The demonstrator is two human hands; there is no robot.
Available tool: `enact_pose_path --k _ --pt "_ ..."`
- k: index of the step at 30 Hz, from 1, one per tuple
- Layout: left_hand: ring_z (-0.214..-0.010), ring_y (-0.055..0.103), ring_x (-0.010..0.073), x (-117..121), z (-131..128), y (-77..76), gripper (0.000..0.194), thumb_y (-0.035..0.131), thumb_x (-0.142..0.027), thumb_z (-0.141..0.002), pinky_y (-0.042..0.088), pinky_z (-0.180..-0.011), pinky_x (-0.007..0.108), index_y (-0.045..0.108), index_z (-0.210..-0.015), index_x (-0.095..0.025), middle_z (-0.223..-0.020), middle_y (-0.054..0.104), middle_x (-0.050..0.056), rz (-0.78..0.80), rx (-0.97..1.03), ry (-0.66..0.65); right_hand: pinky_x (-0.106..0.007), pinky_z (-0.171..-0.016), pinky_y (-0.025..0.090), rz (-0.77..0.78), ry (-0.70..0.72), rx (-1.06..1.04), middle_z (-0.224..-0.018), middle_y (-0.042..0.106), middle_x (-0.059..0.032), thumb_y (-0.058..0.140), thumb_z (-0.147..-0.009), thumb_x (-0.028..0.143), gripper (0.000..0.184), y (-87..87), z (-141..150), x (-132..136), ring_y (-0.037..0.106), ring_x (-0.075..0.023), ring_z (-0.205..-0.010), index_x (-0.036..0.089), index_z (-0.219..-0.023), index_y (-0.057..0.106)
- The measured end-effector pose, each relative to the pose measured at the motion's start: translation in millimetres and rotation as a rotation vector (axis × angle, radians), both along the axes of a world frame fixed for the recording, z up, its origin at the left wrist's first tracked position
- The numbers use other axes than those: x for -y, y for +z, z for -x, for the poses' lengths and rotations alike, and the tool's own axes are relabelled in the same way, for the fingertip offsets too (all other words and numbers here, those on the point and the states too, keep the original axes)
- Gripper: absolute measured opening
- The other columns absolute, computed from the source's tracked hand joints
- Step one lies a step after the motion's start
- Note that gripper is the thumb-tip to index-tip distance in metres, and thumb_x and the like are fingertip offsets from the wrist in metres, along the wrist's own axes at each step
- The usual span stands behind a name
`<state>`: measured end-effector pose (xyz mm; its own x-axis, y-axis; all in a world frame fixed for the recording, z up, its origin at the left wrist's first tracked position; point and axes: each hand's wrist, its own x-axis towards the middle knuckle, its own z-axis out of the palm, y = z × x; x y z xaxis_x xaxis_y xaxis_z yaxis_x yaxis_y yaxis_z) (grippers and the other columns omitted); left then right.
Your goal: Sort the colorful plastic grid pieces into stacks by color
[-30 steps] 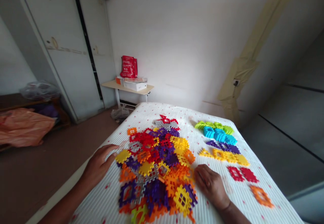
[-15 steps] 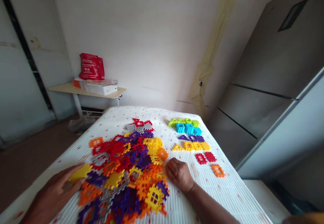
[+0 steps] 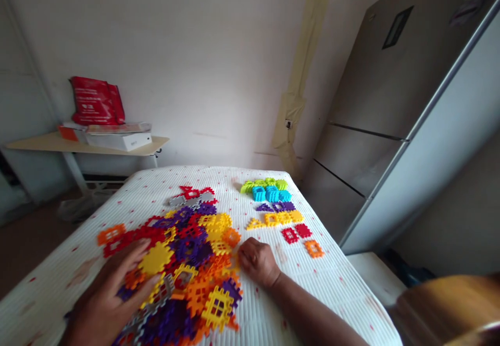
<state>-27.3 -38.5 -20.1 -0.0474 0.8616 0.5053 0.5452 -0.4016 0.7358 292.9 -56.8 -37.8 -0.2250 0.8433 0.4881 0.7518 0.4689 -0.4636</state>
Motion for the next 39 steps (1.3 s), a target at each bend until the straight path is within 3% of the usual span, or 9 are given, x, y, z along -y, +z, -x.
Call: enact_pose_path --k 3,6,12,18,25,28,32,35,39 --pt "-0.097 0.064 0.0250 -2.1 -46.4 13.2 0.059 0.063 -0.039 -0.072 0.051 -0.088 0.038 0.046 -0.128 -0.033 -0.118 0.063 0.006 -0.137 -0.218 -0.151 -0.022 -0.056 0.041 0.202 -0.070 -0.448 -0.072 0.059 -0.0008 0.048 -0.084 0.035 0.021 8.6 0.8 1.6 0.051 -0.0111 -0.060 0.018 -0.083 0.060" --pt "-0.108 0.061 0.0239 -2.7 -85.5 17.8 0.061 0.058 -0.031 -0.077 0.050 -0.091 0.036 0.038 -0.135 -0.034 -0.125 0.060 0.005 -0.243 -0.345 -0.285 -0.021 -0.046 0.036 0.406 0.002 -0.855 -0.070 0.058 0.0020 0.055 -0.078 0.041 0.028 19.1 6.2 6.3 0.044 -0.0077 -0.048 0.019 -0.096 0.057" --pt "-0.119 0.052 0.0219 -0.4 -131.2 8.7 0.072 0.056 -0.014 -0.075 0.046 -0.098 0.035 0.029 -0.139 -0.032 -0.131 0.054 0.006 -0.301 -0.410 -0.423 -0.018 -0.040 0.032 0.498 0.204 -1.048 -0.055 0.049 0.0086 0.067 -0.070 0.037 0.037 21.4 16.8 12.1 0.040 -0.0051 -0.039 0.019 -0.099 0.055" --pt "-0.108 0.059 0.0176 -1.3 -130.4 4.5 0.055 0.050 -0.014 -0.078 0.049 -0.092 0.032 0.042 -0.130 -0.028 -0.124 0.060 0.005 -0.108 -0.262 -0.434 -0.018 -0.039 0.030 0.504 0.211 -1.125 -0.054 0.049 0.0088 0.069 -0.070 0.035 0.035 10.6 13.3 7.4 0.041 -0.0045 -0.039 0.018 -0.098 0.058" --pt "-0.073 0.065 0.0126 -4.1 -123.5 9.9 0.039 0.047 -0.023 -0.081 0.051 -0.071 0.023 0.055 -0.118 -0.025 -0.080 0.068 -0.002 0.153 -0.070 -0.436 -0.019 -0.044 0.030 0.492 0.242 -1.072 -0.062 0.050 0.0065 0.069 -0.072 0.039 0.033 9.9 20.4 7.2 0.039 -0.0047 -0.045 0.020 -0.097 0.060" --pt "-0.069 0.063 0.0125 -5.3 -123.2 10.2 0.037 0.048 -0.027 -0.080 0.050 -0.068 0.023 0.056 -0.116 -0.024 -0.075 0.065 -0.003 0.199 -0.003 -0.437 -0.020 -0.051 0.034 0.402 0.178 -1.072 -0.072 0.054 0.0036 0.069 -0.071 0.037 0.027 9.0 26.1 3.9 0.043 -0.0063 -0.054 0.020 -0.090 0.060" --pt "-0.069 0.063 0.0143 -6.6 -120.0 7.3 0.043 0.051 -0.032 -0.078 0.050 -0.068 0.025 0.053 -0.120 -0.021 -0.074 0.064 -0.002 0.284 0.076 -0.445 -0.021 -0.053 0.036 0.250 0.072 -1.012 -0.068 0.053 0.0037 0.066 -0.073 0.031 0.018 15.7 34.0 1.0 0.045 -0.0084 -0.057 0.020 -0.086 0.060" --pt "-0.079 0.064 0.0171 -6.4 -115.7 5.0 0.044 0.052 -0.037 -0.079 0.051 -0.074 0.028 0.053 -0.120 -0.021 -0.082 0.066 0.000 0.357 0.111 -0.451 -0.022 -0.058 0.041 0.073 0.009 -0.797 -0.073 0.056 0.0017 0.059 -0.079 0.025 0.010 31.2 41.6 5.2 0.049 -0.0100 -0.062 0.021 -0.087 0.062" --pt "-0.091 0.064 0.0204 -3.7 -111.5 9.6 0.039 0.055 -0.047 -0.077 0.052 -0.078 0.028 0.058 -0.106 -0.021 -0.097 0.067 0.005 0.423 0.288 -0.438 -0.028 -0.070 0.048 -0.122 -0.041 -0.508 -0.096 0.060 -0.0050 0.055 -0.083 0.026 0.025 50.9 52.9 16.5 0.055 -0.0148 -0.080 0.021 -0.107 0.058"
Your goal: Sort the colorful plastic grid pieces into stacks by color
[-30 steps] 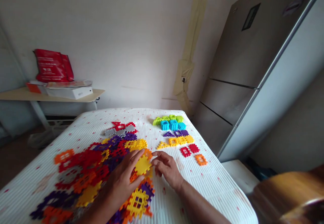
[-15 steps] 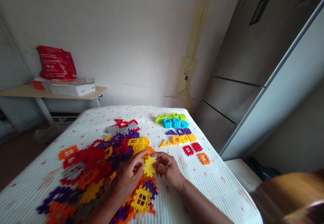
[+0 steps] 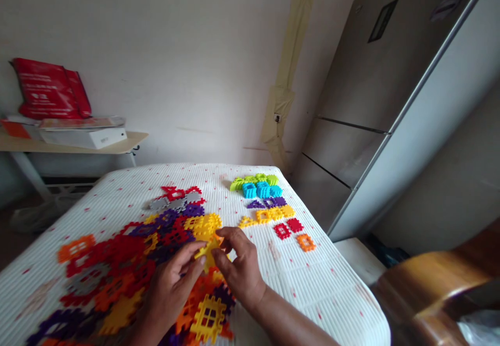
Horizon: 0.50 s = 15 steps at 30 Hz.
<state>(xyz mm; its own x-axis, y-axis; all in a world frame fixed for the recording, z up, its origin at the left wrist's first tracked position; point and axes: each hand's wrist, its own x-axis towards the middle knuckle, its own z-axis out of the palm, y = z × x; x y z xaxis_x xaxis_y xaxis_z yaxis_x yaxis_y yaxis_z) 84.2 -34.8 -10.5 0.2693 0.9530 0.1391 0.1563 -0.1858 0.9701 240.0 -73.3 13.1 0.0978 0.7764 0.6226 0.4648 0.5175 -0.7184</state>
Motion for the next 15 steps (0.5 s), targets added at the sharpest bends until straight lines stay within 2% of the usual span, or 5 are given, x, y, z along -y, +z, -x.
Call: enact_pose_path --k 3,7,11,15 --pt "-0.084 0.065 0.0199 3.3 1.5 9.7 0.040 0.060 -0.050 -0.071 0.053 -0.072 0.026 0.057 -0.097 -0.021 -0.091 0.067 0.004 0.006 0.090 0.102 -0.036 -0.081 0.048 -0.045 -0.098 0.229 -0.107 0.059 -0.0095 0.061 -0.079 0.037 0.042 3.0 7.4 6.9 0.053 -0.0216 -0.095 0.019 -0.116 0.053" --pt "-0.068 0.063 0.0168 7.5 2.9 19.9 0.040 0.064 -0.051 -0.069 0.052 -0.059 0.022 0.055 -0.095 -0.022 -0.072 0.065 0.000 0.032 0.110 0.115 -0.042 -0.081 0.048 -0.043 -0.187 0.432 -0.103 0.059 -0.0125 0.062 -0.076 0.044 0.052 -2.7 14.3 9.7 0.053 -0.0257 -0.093 0.014 -0.117 0.052" --pt "-0.065 0.061 0.0156 9.4 2.8 22.5 0.041 0.066 -0.051 -0.067 0.051 -0.058 0.021 0.054 -0.094 -0.022 -0.065 0.063 -0.003 0.070 0.130 0.094 -0.043 -0.085 0.048 -0.050 -0.207 0.474 -0.105 0.058 -0.0128 0.060 -0.079 0.040 0.052 -5.4 15.1 10.2 0.052 -0.0259 -0.095 0.013 -0.122 0.049" --pt "-0.065 0.062 0.0161 9.5 2.0 23.3 0.045 0.068 -0.053 -0.064 0.051 -0.058 0.021 0.053 -0.093 -0.022 -0.065 0.063 -0.003 0.087 0.146 0.111 -0.040 -0.087 0.048 -0.071 -0.191 0.408 -0.113 0.055 -0.0130 0.062 -0.078 0.037 0.057 -5.3 16.1 14.3 0.051 -0.0249 -0.101 0.016 -0.128 0.046"
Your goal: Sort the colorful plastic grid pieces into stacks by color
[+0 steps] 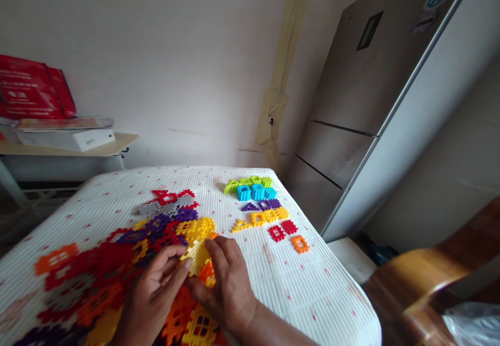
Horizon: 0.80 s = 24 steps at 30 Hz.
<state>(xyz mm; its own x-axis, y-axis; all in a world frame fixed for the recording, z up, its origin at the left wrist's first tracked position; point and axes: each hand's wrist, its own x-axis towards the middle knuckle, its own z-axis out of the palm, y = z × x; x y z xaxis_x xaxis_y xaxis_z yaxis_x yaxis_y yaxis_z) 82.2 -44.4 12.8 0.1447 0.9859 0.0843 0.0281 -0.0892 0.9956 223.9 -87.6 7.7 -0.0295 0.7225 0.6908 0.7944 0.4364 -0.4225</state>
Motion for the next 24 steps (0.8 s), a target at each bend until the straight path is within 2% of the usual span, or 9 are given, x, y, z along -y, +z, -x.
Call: enact_pose_path --k 3,6,8,11,14,16,19,24 --pt "-0.061 0.061 0.0156 0.0 -0.1 0.2 0.044 0.067 -0.053 -0.065 0.051 -0.054 0.021 0.052 -0.093 -0.023 -0.063 0.063 -0.003 -0.001 -0.025 -0.005 -0.038 -0.086 0.049 -0.008 0.014 -0.041 -0.115 0.053 -0.0132 0.060 -0.079 0.035 0.057 0.2 3.5 2.7 0.051 -0.0239 -0.102 0.017 -0.131 0.043" --pt "-0.067 0.065 0.0183 -0.4 1.4 0.1 0.046 0.067 -0.053 -0.066 0.054 -0.062 0.025 0.051 -0.098 -0.023 -0.070 0.066 -0.001 -0.007 -0.021 -0.011 -0.040 -0.084 0.049 -0.037 0.013 -0.007 -0.112 0.056 -0.0131 0.060 -0.079 0.037 0.057 4.3 -5.9 -3.0 0.052 -0.0246 -0.099 0.017 -0.130 0.045" --pt "-0.077 0.067 0.0211 -0.6 3.7 1.2 0.050 0.065 -0.054 -0.068 0.056 -0.073 0.029 0.050 -0.105 -0.024 -0.081 0.069 0.002 -0.031 0.001 0.009 -0.042 -0.086 0.047 -0.067 -0.052 0.007 -0.112 0.057 -0.0122 0.061 -0.079 0.038 0.054 9.6 -29.9 -13.8 0.053 -0.0254 -0.100 0.019 -0.128 0.048" --pt "-0.090 0.066 0.0218 0.4 7.3 5.4 0.052 0.062 -0.055 -0.071 0.053 -0.084 0.032 0.049 -0.113 -0.027 -0.094 0.069 0.003 -0.093 0.004 0.091 -0.041 -0.090 0.043 -0.073 -0.303 -0.027 -0.113 0.058 -0.0115 0.059 -0.080 0.035 0.044 16.4 -92.4 -36.4 0.052 -0.0257 -0.103 0.019 -0.121 0.055" --pt "-0.088 0.066 0.0204 1.5 8.6 8.6 0.050 0.062 -0.055 -0.071 0.053 -0.085 0.030 0.052 -0.111 -0.028 -0.094 0.069 0.002 -0.114 0.031 0.165 -0.038 -0.087 0.042 0.167 -0.655 0.047 -0.101 0.064 -0.0122 0.059 -0.078 0.030 0.034 14.8 -161.4 -54.9 0.055 -0.0259 -0.097 0.014 -0.108 0.064" --pt "-0.085 0.066 0.0190 0.8 8.2 8.0 0.047 0.062 -0.054 -0.071 0.054 -0.082 0.028 0.053 -0.109 -0.028 -0.092 0.069 0.001 -0.099 0.063 0.197 -0.035 -0.085 0.042 0.337 -0.810 0.090 -0.100 0.064 -0.0128 0.059 -0.078 0.031 0.034 8.3 -194.9 -60.8 0.055 -0.0258 -0.097 0.014 -0.106 0.066" --pt "-0.081 0.067 0.0167 -3.7 7.8 4.8 0.043 0.064 -0.052 -0.071 0.054 -0.077 0.023 0.057 -0.106 -0.028 -0.089 0.070 -0.002 -0.084 0.088 0.232 -0.034 -0.080 0.042 0.488 -0.905 0.114 -0.102 0.064 -0.0121 0.057 -0.079 0.033 0.036 -5.0 -219.3 -62.4 0.055 -0.0264 -0.099 0.015 -0.108 0.066" --pt "-0.075 0.066 0.0140 -18.4 14.4 6.2 0.037 0.066 -0.045 -0.073 0.053 -0.069 0.020 0.060 -0.104 -0.026 -0.084 0.071 -0.004 -0.038 0.169 0.285 -0.035 -0.078 0.042 0.559 -0.924 0.145 -0.107 0.063 -0.0114 0.056 -0.078 0.033 0.038 -19.0 -222.5 -62.8 0.054 -0.0262 -0.102 0.017 -0.111 0.064"
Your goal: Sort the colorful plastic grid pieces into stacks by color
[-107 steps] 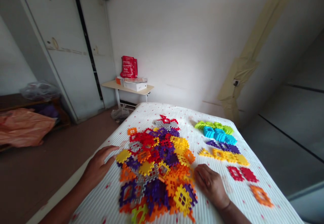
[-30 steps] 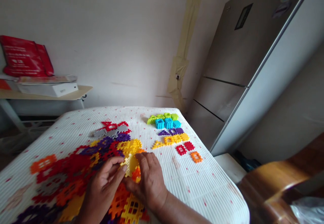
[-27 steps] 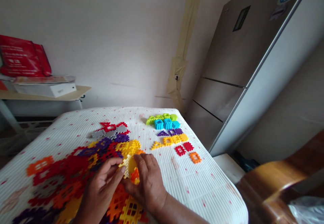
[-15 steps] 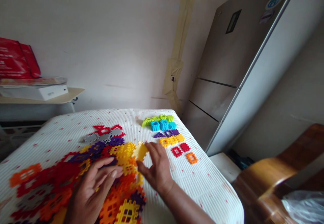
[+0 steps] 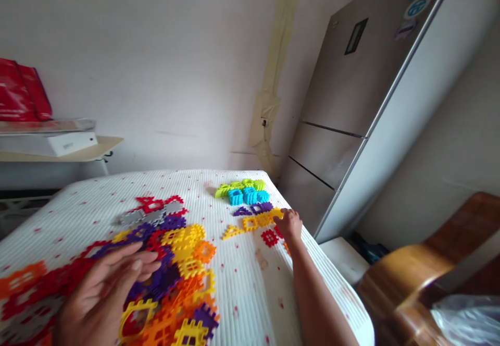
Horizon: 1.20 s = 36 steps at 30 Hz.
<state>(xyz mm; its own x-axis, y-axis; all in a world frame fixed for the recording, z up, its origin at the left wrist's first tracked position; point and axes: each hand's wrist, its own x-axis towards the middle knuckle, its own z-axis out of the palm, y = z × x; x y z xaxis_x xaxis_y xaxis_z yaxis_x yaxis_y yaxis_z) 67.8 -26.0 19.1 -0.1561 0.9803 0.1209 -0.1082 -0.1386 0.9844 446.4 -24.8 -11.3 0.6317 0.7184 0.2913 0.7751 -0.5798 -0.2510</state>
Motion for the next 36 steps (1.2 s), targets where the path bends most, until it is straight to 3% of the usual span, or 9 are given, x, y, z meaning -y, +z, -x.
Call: enact_pose_path --k 6,10,12,14,18,22,25,29,36 --pt "-0.074 0.065 0.0144 -17.6 10.8 19.1 0.020 0.065 -0.034 -0.076 0.054 -0.072 0.025 0.064 -0.092 -0.022 -0.079 0.071 -0.003 -0.004 0.183 -0.006 -0.035 -0.079 0.041 0.049 -0.004 0.004 -0.107 0.063 -0.0114 0.055 -0.080 0.036 0.037 -2.4 2.4 -4.2 0.053 -0.0251 -0.103 0.018 -0.111 0.062" --pt "-0.072 0.066 0.0140 -19.6 16.8 37.6 0.021 0.066 -0.029 -0.073 0.054 -0.074 0.028 0.062 -0.092 -0.021 -0.076 0.070 -0.004 -0.079 0.200 0.026 -0.035 -0.080 0.040 0.093 -0.010 -0.015 -0.108 0.063 -0.0111 0.054 -0.080 0.035 0.034 -1.8 5.4 -5.0 0.052 -0.0254 -0.105 0.019 -0.109 0.063" --pt "-0.072 0.066 0.0148 -18.7 22.3 44.0 0.024 0.065 -0.032 -0.073 0.053 -0.076 0.029 0.061 -0.094 -0.020 -0.077 0.070 -0.004 -0.115 0.126 0.060 -0.035 -0.079 0.040 0.113 -0.003 -0.018 -0.109 0.062 -0.0115 0.053 -0.082 0.035 0.034 -1.7 7.0 -4.6 0.052 -0.0255 -0.106 0.019 -0.110 0.063" --pt "-0.077 0.066 0.0173 -19.5 29.8 44.4 0.028 0.063 -0.038 -0.074 0.052 -0.079 0.032 0.062 -0.095 -0.021 -0.081 0.071 -0.002 -0.129 -0.114 0.062 -0.036 -0.079 0.040 0.136 0.001 -0.019 -0.110 0.061 -0.0119 0.051 -0.083 0.035 0.034 -2.4 7.9 -4.3 0.052 -0.0257 -0.106 0.019 -0.110 0.062" --pt "-0.089 0.065 0.0235 -29.1 44.7 22.8 0.027 0.055 -0.043 -0.074 0.049 -0.084 0.036 0.068 -0.087 -0.024 -0.093 0.072 0.004 -0.203 -0.843 -0.150 -0.037 -0.079 0.040 0.137 -0.009 0.005 -0.112 0.060 -0.0126 0.052 -0.083 0.037 0.038 -4.0 8.8 -4.6 0.051 -0.0271 -0.107 0.018 -0.114 0.060" --pt "-0.092 0.064 0.0245 -36.6 44.5 -7.0 0.024 0.054 -0.031 -0.074 0.047 -0.085 0.039 0.070 -0.089 -0.022 -0.094 0.072 0.007 -0.306 -1.197 -0.294 -0.037 -0.081 0.040 -0.033 0.062 0.113 -0.120 0.057 -0.0120 0.050 -0.085 0.033 0.036 1.1 15.0 -3.1 0.049 -0.0269 -0.108 0.018 -0.115 0.060" --pt "-0.100 0.060 0.0268 -33.4 36.7 -17.2 0.031 0.055 -0.022 -0.071 0.045 -0.087 0.042 0.070 -0.098 -0.022 -0.107 0.068 0.009 -0.351 -1.320 -0.293 -0.037 -0.084 0.039 -0.202 0.209 0.200 -0.118 0.058 -0.0114 0.044 -0.087 0.028 0.031 6.6 28.9 -2.1 0.050 -0.0253 -0.105 0.016 -0.109 0.063" --pt "-0.113 0.052 0.0279 -23.2 27.9 -19.2 0.038 0.061 -0.023 -0.067 0.037 -0.095 0.046 0.068 -0.103 -0.032 -0.122 0.061 0.005 -0.423 -1.372 -0.320 -0.036 -0.088 0.039 -0.381 0.517 0.227 -0.109 0.062 -0.0105 0.040 -0.089 0.024 0.029 9.0 62.5 -2.7 0.052 -0.0229 -0.100 0.017 -0.102 0.065" --pt "-0.113 0.051 0.0301 -17.5 18.8 -28.7 0.019 0.058 -0.015 -0.067 0.037 -0.089 0.048 0.069 -0.078 -0.027 -0.120 0.062 0.007 -0.554 -1.433 -0.287 -0.036 -0.082 0.041 -0.470 0.910 0.222 -0.104 0.063 -0.0091 0.042 -0.089 0.016 0.023 7.6 121.6 1.9 0.054 -0.0207 -0.093 0.019 -0.096 0.063"
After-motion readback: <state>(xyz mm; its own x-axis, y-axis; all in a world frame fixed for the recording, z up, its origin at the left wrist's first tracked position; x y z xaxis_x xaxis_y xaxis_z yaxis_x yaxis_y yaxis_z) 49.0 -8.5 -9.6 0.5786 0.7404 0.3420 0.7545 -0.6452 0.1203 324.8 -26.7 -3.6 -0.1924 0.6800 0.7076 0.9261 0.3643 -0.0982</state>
